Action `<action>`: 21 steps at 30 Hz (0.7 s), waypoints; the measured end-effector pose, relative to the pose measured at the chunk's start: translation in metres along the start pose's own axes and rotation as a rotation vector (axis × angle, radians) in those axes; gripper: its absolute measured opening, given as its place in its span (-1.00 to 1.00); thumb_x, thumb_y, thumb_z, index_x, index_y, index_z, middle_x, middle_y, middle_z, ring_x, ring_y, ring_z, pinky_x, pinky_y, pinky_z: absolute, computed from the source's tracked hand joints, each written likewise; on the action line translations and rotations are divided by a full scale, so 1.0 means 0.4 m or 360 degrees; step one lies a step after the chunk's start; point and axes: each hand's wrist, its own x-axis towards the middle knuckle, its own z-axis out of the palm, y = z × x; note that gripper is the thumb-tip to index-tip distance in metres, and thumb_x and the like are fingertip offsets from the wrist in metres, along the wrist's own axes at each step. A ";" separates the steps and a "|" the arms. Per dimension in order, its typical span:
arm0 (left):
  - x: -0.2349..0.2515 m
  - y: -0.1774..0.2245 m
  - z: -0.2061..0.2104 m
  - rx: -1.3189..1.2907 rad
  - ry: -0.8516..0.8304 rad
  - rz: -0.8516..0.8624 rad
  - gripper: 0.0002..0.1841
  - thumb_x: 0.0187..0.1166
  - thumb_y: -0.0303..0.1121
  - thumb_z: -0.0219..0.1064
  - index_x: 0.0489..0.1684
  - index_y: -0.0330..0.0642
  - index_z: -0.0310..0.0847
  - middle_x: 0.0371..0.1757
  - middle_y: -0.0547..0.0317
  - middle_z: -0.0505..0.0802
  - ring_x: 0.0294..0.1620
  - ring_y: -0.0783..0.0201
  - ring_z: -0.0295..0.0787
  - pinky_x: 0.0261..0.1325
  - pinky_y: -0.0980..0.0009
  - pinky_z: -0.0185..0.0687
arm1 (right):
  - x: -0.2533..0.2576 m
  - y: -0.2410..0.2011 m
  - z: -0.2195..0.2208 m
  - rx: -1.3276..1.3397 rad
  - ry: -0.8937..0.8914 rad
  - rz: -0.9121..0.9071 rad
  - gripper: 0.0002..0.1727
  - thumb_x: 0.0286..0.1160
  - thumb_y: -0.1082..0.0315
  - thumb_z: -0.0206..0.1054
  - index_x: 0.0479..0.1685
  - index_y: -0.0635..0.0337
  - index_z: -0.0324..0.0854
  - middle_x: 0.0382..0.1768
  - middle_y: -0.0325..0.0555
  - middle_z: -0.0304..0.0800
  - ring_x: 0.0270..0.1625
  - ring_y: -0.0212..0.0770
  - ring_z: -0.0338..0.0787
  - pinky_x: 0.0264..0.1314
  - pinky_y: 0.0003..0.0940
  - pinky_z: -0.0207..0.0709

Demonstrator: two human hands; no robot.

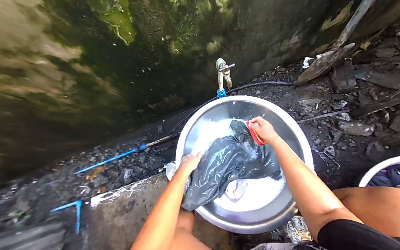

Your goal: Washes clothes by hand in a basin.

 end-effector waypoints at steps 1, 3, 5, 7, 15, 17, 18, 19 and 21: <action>0.027 0.030 0.027 -0.0003 -0.0001 -0.0040 -0.08 0.72 0.40 -0.16 0.50 -0.39 0.53 0.52 -0.40 0.63 0.61 -0.26 0.51 0.61 -0.29 0.33 | -0.004 0.008 0.042 -0.0222 -0.0007 0.0072 -0.52 0.72 0.03 0.24 0.50 0.04 0.54 0.19 0.24 0.81 0.27 0.27 0.79 0.35 0.36 0.57; 0.088 0.080 0.101 0.0044 -0.0013 -0.0018 -0.15 0.75 0.35 -0.12 0.46 -0.35 0.58 0.49 -0.34 0.66 0.59 -0.22 0.54 0.58 -0.28 0.37 | -0.036 0.052 0.144 -0.0550 -0.0001 0.0203 -0.40 0.72 -0.04 0.13 0.72 -0.11 0.34 0.38 0.21 0.73 0.37 0.28 0.76 0.34 0.37 0.58; 0.106 0.121 0.156 0.0066 0.0037 0.0090 -0.36 0.86 0.08 -0.07 0.52 -0.32 0.50 0.47 -0.31 0.68 0.56 -0.20 0.58 0.55 -0.22 0.43 | -0.080 0.097 0.208 -0.0683 0.0021 0.0216 -0.28 0.73 -0.04 0.12 0.88 -0.12 0.12 0.52 0.31 0.57 0.33 0.34 0.77 0.29 0.33 0.63; 0.068 0.141 0.141 0.0024 0.0130 0.0267 -0.43 0.92 -0.06 -0.15 0.59 -0.34 0.44 0.49 -0.33 0.66 0.58 -0.20 0.55 0.61 -0.18 0.38 | -0.089 0.125 0.209 -0.0706 -0.0018 0.0178 -0.23 0.73 -0.08 0.12 0.91 -0.14 0.04 0.58 0.35 0.49 0.32 0.37 0.76 0.30 0.33 0.62; -0.135 -0.128 -0.009 -0.1207 0.0344 0.0360 -0.60 0.87 -0.23 0.06 0.40 -0.38 0.56 0.22 -0.16 0.79 0.20 0.16 0.78 0.31 0.16 0.68 | -0.031 0.137 0.138 0.0053 0.0300 0.0193 -0.39 0.73 0.11 0.18 0.71 0.15 0.30 0.34 0.25 0.75 0.36 0.24 0.76 0.43 0.24 0.56; -0.105 -0.150 0.036 -0.1459 0.0309 0.0182 -0.55 0.88 -0.20 0.05 0.53 -0.35 0.44 0.31 -0.21 0.75 0.27 0.08 0.76 0.31 0.08 0.69 | -0.050 0.042 0.177 0.0062 0.0219 0.0009 -0.38 0.70 0.11 0.23 0.68 0.21 0.35 0.38 0.24 0.73 0.42 0.18 0.74 0.52 0.18 0.53; -0.086 -0.145 0.055 -0.1496 0.0303 0.0133 -0.52 0.89 -0.16 0.03 0.59 -0.33 0.39 0.40 -0.24 0.71 0.35 0.03 0.71 0.37 0.02 0.64 | -0.072 -0.018 0.218 0.0127 0.0173 -0.0151 -0.37 0.70 0.09 0.22 0.66 0.24 0.39 0.39 0.21 0.73 0.44 0.11 0.74 0.56 0.10 0.53; -0.070 -0.133 0.065 -0.1500 0.0323 0.0117 -0.49 0.90 -0.12 0.00 0.59 -0.33 0.40 0.44 -0.26 0.68 0.42 0.01 0.67 0.44 -0.01 0.60 | -0.107 -0.082 0.269 0.0208 0.0086 -0.0329 -0.38 0.71 0.07 0.21 0.65 0.25 0.43 0.42 0.15 0.72 0.46 0.02 0.73 0.59 0.01 0.53; -0.068 -0.112 0.074 -0.1527 0.0372 0.0124 -0.47 0.93 -0.09 -0.12 0.57 -0.35 0.42 0.51 -0.25 0.63 0.53 0.02 0.58 0.56 -0.01 0.47 | -0.212 -0.189 0.385 0.0339 -0.0197 -0.0663 -0.43 0.74 0.06 0.15 0.60 0.20 0.51 0.44 0.06 0.73 0.48 -0.08 0.73 0.61 -0.03 0.53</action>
